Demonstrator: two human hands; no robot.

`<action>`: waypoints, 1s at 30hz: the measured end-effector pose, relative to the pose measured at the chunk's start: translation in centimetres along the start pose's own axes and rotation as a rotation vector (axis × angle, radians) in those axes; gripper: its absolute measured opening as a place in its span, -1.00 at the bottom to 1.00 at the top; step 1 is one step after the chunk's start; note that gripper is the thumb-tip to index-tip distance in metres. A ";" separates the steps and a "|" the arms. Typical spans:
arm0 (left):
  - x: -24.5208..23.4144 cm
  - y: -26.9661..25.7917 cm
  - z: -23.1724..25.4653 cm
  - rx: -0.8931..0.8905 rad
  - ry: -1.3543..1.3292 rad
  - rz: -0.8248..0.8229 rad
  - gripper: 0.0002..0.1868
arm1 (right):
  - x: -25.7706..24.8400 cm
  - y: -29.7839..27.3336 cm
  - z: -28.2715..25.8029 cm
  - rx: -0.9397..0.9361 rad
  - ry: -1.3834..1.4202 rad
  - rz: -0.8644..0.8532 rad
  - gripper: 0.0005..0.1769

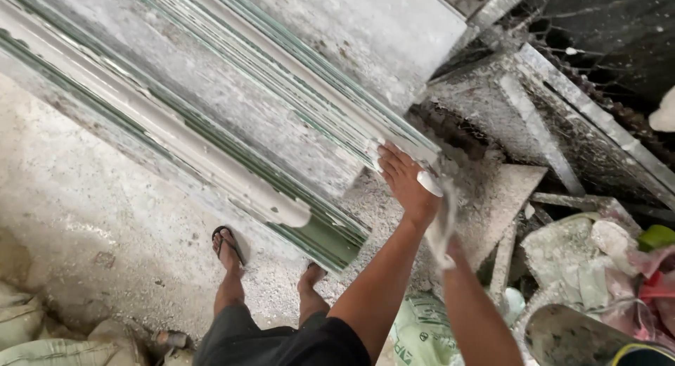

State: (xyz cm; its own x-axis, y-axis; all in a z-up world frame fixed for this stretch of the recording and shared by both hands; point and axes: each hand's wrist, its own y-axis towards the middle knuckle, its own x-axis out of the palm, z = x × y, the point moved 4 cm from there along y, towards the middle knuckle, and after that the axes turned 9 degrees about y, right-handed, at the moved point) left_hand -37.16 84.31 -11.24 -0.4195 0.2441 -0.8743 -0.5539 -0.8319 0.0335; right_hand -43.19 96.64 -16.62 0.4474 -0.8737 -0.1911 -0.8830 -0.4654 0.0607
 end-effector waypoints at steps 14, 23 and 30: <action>-6.8 1.8 -8.0 0.308 -1.163 -1.029 -0.51 | 1.5 6.0 -1.7 0.134 -0.394 -0.162 -0.49; -30.2 22.9 -37.6 -0.016 -1.387 -0.446 -0.31 | 31.9 16.7 -15.6 -0.428 -0.901 -0.666 -0.06; -35.9 37.2 -55.4 0.015 -1.359 -0.260 -0.37 | 60.7 30.5 -19.4 -0.498 -0.950 -0.688 -0.15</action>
State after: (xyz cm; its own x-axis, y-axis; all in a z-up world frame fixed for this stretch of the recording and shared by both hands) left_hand -2.83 17.01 -5.48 -0.6638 0.6862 0.2973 -0.7274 -0.6849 -0.0433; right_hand -40.20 26.67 -7.39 0.3299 -0.0835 -0.9403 -0.2696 -0.9629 -0.0091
